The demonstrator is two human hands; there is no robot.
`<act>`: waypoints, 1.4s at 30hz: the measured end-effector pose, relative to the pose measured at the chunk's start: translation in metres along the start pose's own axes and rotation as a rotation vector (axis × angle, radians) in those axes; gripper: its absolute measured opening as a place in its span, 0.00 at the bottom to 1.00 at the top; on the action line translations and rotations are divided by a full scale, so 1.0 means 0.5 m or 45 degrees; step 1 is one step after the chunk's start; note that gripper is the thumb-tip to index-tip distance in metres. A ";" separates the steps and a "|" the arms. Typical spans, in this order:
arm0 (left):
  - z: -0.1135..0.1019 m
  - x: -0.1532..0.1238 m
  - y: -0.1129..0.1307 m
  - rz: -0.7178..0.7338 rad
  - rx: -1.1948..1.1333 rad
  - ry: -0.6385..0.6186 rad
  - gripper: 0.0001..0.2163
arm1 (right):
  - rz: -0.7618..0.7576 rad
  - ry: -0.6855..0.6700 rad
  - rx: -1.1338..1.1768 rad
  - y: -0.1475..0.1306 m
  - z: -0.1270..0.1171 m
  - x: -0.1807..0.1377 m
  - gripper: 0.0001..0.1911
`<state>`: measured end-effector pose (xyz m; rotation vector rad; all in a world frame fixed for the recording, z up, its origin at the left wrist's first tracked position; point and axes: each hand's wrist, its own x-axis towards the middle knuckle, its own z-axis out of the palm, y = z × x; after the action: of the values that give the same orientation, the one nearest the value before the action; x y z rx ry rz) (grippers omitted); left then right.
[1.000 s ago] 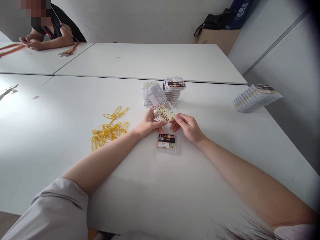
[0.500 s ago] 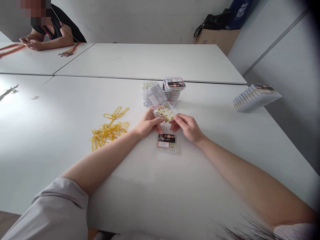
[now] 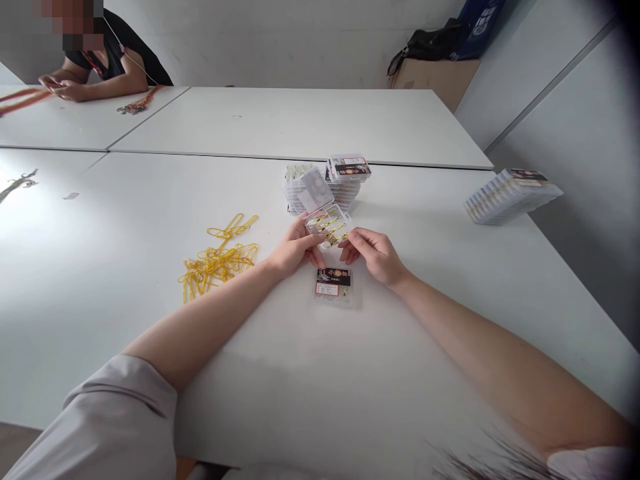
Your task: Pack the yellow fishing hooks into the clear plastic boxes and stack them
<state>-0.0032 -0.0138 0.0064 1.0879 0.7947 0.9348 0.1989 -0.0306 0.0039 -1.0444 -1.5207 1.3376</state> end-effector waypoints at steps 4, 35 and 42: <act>-0.001 -0.004 0.002 0.013 -0.012 -0.050 0.31 | 0.004 -0.001 -0.003 -0.001 0.000 0.001 0.26; 0.007 -0.005 0.004 -0.023 0.050 -0.049 0.29 | -0.044 0.001 0.096 0.007 0.001 0.000 0.21; 0.005 -0.009 0.002 -0.027 0.207 -0.256 0.32 | -0.057 -0.082 0.089 0.007 0.005 0.001 0.27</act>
<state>-0.0028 -0.0185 0.0086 1.2906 0.7231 0.7386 0.1965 -0.0304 0.0001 -0.9263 -1.5245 1.3951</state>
